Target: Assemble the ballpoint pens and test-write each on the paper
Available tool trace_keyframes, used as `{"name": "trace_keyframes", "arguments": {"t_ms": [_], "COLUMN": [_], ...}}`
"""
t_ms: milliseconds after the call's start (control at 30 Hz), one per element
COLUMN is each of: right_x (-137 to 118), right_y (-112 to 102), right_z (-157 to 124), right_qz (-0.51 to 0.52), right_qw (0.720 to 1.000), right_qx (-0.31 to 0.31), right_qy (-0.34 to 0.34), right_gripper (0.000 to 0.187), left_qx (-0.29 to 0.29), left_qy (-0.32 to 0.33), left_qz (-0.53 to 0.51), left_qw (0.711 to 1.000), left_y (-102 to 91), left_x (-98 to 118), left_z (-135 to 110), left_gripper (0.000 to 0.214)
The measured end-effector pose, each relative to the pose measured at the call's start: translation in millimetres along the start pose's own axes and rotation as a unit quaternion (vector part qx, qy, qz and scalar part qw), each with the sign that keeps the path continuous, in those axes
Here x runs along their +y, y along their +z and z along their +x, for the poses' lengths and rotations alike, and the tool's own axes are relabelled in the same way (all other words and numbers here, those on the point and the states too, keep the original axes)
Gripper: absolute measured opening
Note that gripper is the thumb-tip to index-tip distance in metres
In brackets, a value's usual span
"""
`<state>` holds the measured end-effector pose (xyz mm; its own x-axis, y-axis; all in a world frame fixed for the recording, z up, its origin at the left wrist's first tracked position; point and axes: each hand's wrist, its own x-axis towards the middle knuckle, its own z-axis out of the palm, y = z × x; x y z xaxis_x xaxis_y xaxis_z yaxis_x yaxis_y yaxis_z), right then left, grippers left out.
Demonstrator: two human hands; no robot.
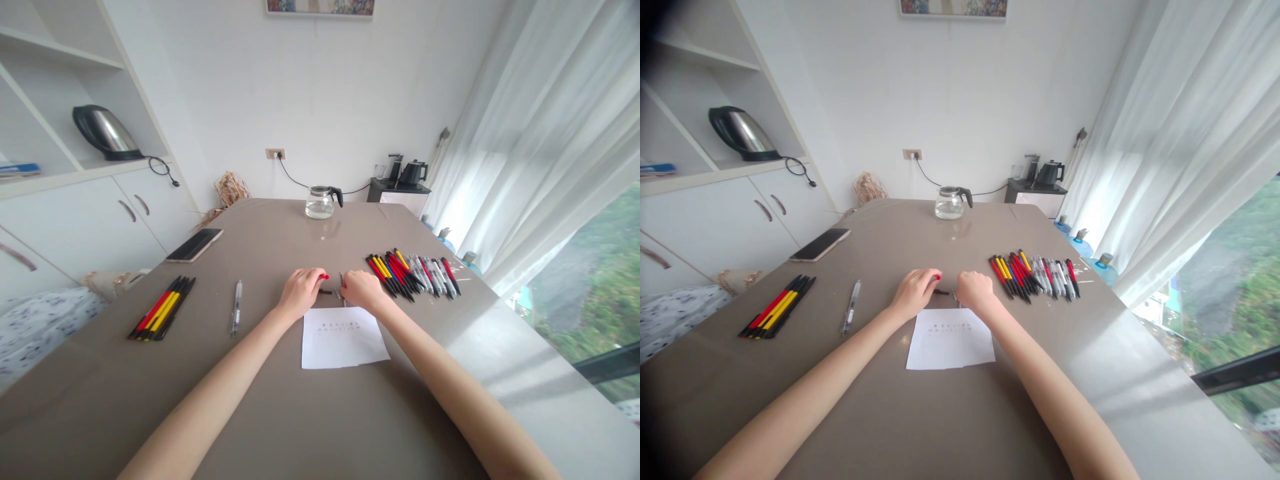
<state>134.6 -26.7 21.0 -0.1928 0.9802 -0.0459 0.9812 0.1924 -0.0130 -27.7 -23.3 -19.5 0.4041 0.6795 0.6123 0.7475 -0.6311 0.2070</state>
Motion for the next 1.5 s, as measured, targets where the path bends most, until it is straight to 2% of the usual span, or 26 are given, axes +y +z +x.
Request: {"name": "trace_keyframes", "arguments": {"t_ms": [233,500,600,700,800,900,967,1067,1167,1333,1500], "right_x": [-11.6,-13.3,-6.4,6.7,18.0,19.8,16.2,9.2,5.5,4.6,7.4], "right_y": [-2.0,-1.5,-2.6,-8.7,-19.2,-29.1,-33.0,-34.8,-34.4,-33.5,-30.0], "right_z": [-4.9,-7.4,-4.9,-1.1,0.4,-2.6,-6.1,-10.7,-12.7,-12.9,-8.2], "right_qz": [-0.014,-0.029,-0.011,0.072,0.245,0.387,0.426,0.447,0.443,0.395,0.316], "right_qw": [0.999,0.998,0.999,0.997,0.967,0.902,0.873,0.857,0.858,0.875,0.909], "right_qx": [-0.026,-0.048,-0.028,0.021,0.073,0.181,0.226,0.227,0.216,0.213,0.181], "right_qy": [0.02,0.013,0.019,0.013,-0.019,-0.052,-0.078,-0.115,-0.147,-0.182,-0.203], "right_gripper": [0.019,0.021,0.019,0.015,0.017,0.016,0.015,0.013,0.012,0.013,0.017], "left_qx": [0.001,-0.006,-0.005,-0.001,0.001,0.001,-0.004,-0.01,-0.013,-0.013,-0.003], "left_qy": [0.001,0.002,0.004,0.003,0.004,0.003,0.002,0.0,-0.001,0.003,-0.01], "left_qz": [-0.001,0.005,0.006,0.007,0.011,0.014,0.017,0.023,0.028,0.029,0.025], "left_qw": [1.0,1.0,1.0,1.0,1.0,1.0,1.0,1.0,1.0,0.999,1.0], "left_y": [0.0,-0.1,-0.6,-0.8,-0.3,0.9,1.8,2.9,3.0,1.5,2.5], "left_x": [0.8,1.6,1.9,2.2,1.9,0.7,-0.2,-1.3,-1.4,-0.5,-2.0], "left_z": [0.1,0.2,0.3,0.7,0.9,0.8,0.7,0.6,0.8,1.0,0.1], "left_gripper": [0.017,0.016,0.016,0.016,0.016,0.017,0.018,0.018,0.018,0.019,0.018]}}
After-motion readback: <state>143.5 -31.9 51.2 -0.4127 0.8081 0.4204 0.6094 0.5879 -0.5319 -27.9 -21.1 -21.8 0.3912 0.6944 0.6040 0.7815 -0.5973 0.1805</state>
